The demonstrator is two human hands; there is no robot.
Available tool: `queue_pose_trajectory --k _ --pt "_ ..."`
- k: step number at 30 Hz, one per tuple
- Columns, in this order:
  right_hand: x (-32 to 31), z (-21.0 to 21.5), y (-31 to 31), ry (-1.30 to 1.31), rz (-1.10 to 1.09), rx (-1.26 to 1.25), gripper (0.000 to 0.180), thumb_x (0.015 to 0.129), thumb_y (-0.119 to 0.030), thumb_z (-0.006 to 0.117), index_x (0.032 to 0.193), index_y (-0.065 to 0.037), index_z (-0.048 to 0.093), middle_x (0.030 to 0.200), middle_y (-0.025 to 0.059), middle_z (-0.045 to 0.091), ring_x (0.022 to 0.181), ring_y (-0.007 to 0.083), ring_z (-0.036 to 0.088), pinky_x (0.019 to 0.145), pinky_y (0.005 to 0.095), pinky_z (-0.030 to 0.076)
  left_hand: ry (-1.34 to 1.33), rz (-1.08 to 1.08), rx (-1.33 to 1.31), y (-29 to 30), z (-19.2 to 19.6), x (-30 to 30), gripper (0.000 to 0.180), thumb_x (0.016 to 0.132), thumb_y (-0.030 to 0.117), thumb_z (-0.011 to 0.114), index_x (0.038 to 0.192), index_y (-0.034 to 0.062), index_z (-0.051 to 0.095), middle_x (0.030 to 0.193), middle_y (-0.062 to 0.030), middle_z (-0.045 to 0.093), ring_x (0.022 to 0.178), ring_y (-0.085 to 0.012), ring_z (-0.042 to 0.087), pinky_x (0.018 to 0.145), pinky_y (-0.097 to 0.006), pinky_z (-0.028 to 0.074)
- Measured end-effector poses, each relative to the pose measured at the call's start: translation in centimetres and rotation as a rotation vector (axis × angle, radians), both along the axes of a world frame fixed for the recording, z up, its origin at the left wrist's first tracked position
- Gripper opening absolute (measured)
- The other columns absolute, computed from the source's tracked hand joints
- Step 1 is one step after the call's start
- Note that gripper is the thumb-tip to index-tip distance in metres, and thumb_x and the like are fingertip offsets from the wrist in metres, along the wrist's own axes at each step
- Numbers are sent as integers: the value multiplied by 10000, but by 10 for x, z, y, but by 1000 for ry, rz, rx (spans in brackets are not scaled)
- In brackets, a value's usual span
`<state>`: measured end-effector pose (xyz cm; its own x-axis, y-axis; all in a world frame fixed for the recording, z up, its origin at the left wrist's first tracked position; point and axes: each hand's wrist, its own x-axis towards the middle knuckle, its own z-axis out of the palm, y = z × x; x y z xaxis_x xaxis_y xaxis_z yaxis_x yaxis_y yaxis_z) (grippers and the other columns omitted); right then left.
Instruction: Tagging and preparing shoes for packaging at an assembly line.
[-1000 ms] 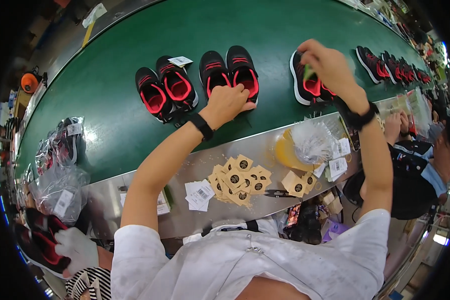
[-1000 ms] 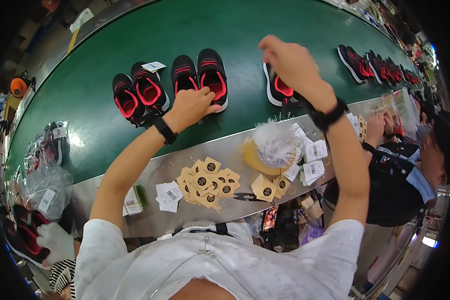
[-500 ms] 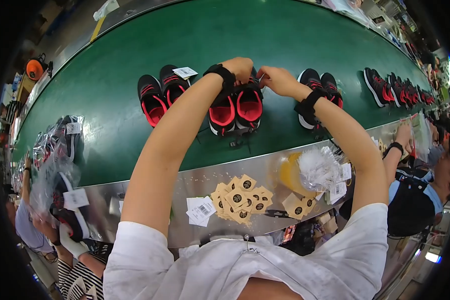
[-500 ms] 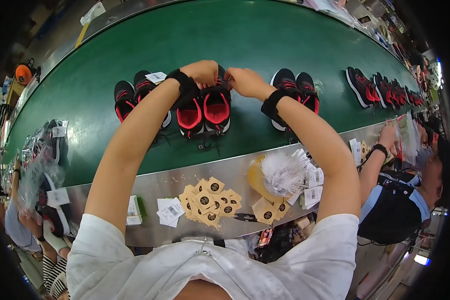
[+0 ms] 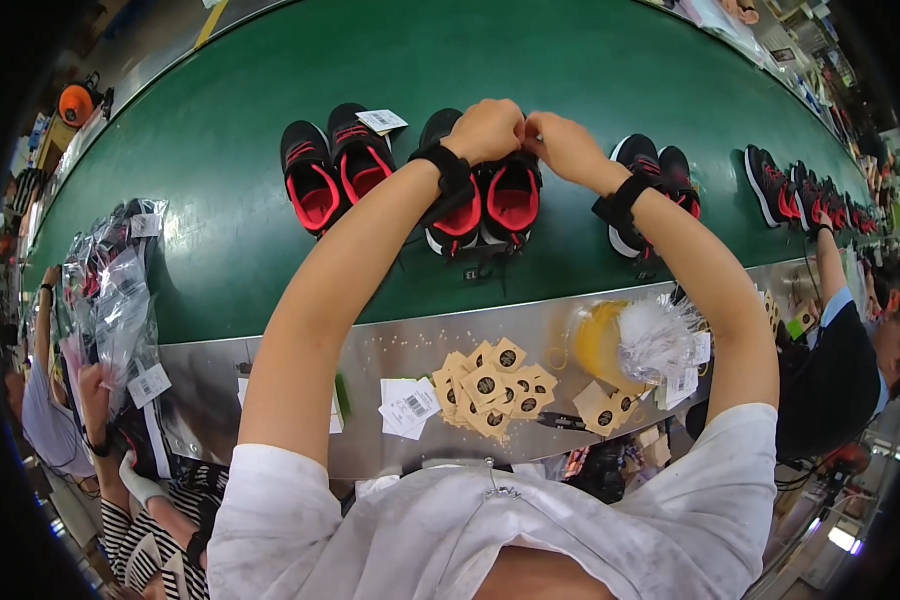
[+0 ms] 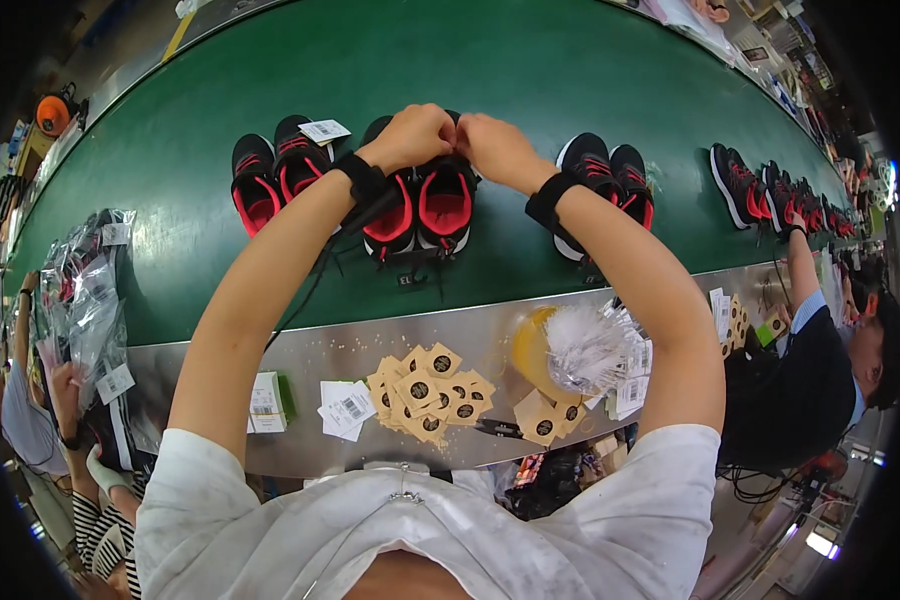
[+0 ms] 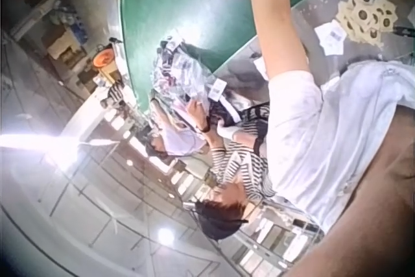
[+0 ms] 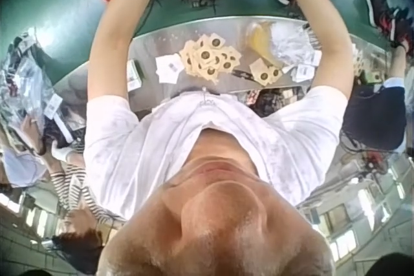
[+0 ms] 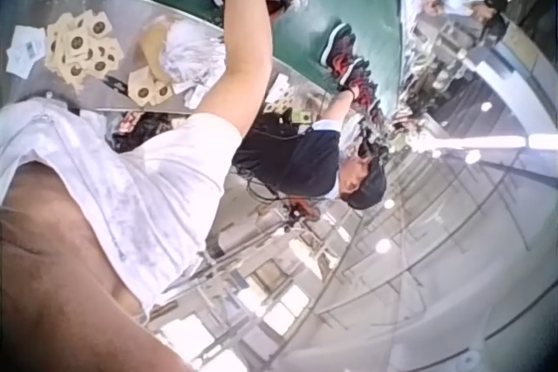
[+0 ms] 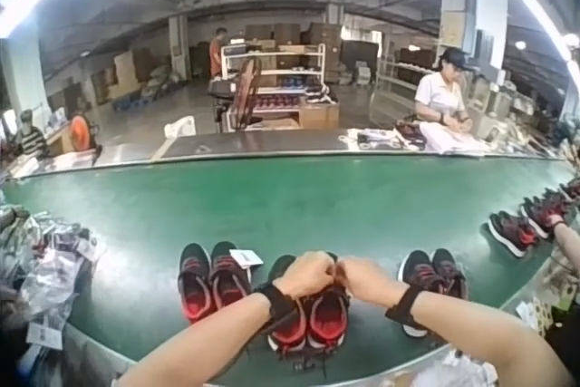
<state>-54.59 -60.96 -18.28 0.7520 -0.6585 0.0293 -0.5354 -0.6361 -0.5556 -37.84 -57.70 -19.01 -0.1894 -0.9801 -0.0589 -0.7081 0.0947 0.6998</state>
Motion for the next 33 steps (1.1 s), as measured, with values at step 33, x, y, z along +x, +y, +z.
queue_pose_trajectory --k 33 --pt "18 44 6 -203 -227 894 202 860 -220 615 1013 -88 626 957 1 647 866 91 602 648 223 461 1027 282 203 54 16 25 416 819 17 612 1188 -77 444 875 -108 634 764 -159 623 705 -258 526"
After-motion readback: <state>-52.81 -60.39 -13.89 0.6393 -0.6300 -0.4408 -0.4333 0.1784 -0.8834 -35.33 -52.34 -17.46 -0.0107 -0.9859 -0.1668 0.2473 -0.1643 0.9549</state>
